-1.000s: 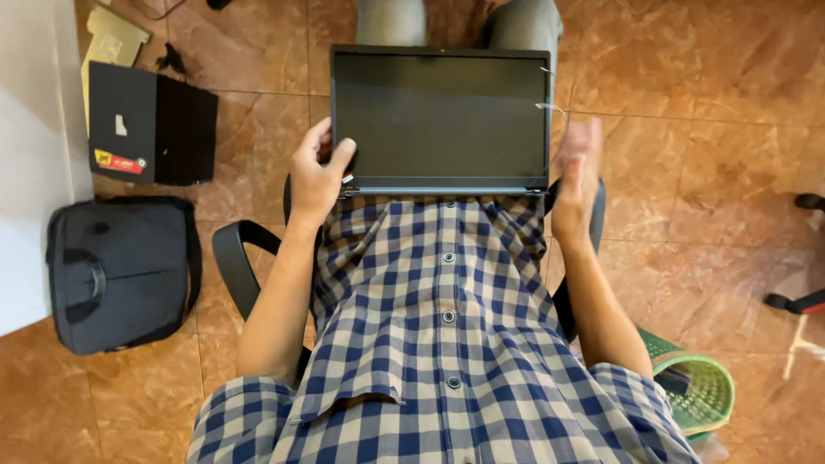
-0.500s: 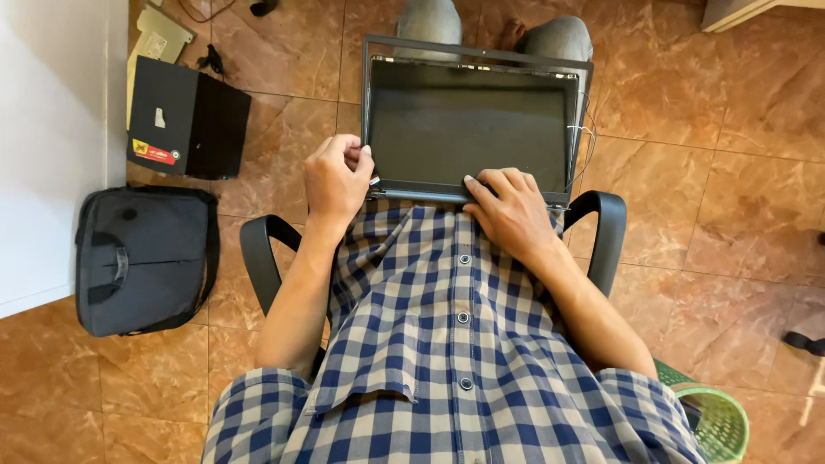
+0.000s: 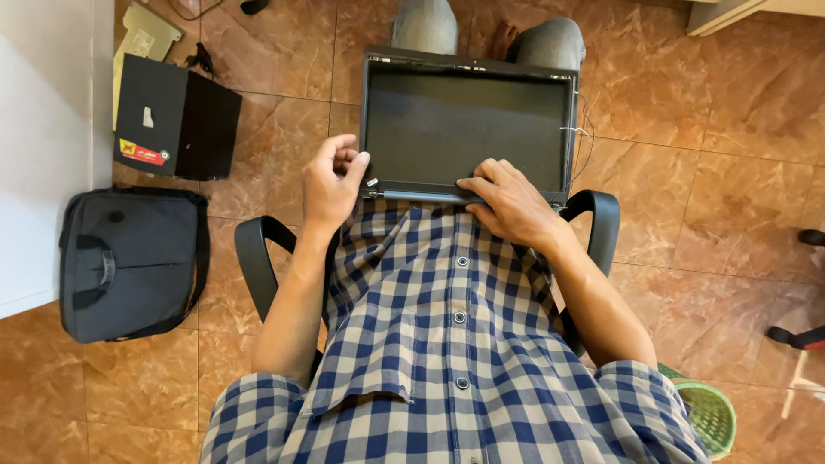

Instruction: The person sits in a chair and works on a laptop screen assembly resting on their lap. They use their hands to pry and detach the screen bezel from the display panel, then use a screwdriver to remove screws from the back of the assembly.

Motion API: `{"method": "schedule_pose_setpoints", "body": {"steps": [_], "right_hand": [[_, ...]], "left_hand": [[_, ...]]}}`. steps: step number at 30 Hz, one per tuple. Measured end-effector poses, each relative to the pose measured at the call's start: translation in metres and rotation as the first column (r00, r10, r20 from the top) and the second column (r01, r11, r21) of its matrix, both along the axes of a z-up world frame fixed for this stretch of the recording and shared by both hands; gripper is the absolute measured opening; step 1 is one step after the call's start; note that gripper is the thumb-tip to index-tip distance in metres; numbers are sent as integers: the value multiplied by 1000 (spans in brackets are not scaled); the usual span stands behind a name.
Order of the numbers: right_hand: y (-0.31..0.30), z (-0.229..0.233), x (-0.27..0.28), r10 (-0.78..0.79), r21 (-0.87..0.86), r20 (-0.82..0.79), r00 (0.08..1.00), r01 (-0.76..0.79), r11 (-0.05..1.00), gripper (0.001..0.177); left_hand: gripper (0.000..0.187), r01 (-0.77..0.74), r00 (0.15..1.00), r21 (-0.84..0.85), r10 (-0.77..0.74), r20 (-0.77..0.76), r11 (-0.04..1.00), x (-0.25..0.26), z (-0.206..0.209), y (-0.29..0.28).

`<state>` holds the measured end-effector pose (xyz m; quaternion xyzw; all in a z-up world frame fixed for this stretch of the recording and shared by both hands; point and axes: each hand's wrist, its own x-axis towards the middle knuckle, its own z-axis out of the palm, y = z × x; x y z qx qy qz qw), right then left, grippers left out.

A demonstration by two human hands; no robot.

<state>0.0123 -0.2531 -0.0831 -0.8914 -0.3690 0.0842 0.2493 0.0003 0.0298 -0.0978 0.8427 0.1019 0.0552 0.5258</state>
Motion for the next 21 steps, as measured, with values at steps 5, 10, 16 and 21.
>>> {"method": "schedule_pose_setpoints", "body": {"steps": [5,10,16,21], "right_hand": [[-1,1,-4,4,-2,88,996,-4,1000,30],[1,1,-12,2,-22,200,980,2,1000,24],[2,-18,-21,-43,-17,440,897,57,998,20],[3,-15,-23,-72,35,473,878,63,997,19]], "left_hand": [[25,23,999,-4,-24,-35,1000,-4,-4,3],[28,74,995,-11,-74,-62,997,-10,-2,4],[26,74,992,-96,-82,-90,993,-17,6,4],[30,58,991,-207,-82,-107,977,-22,10,3]]}}
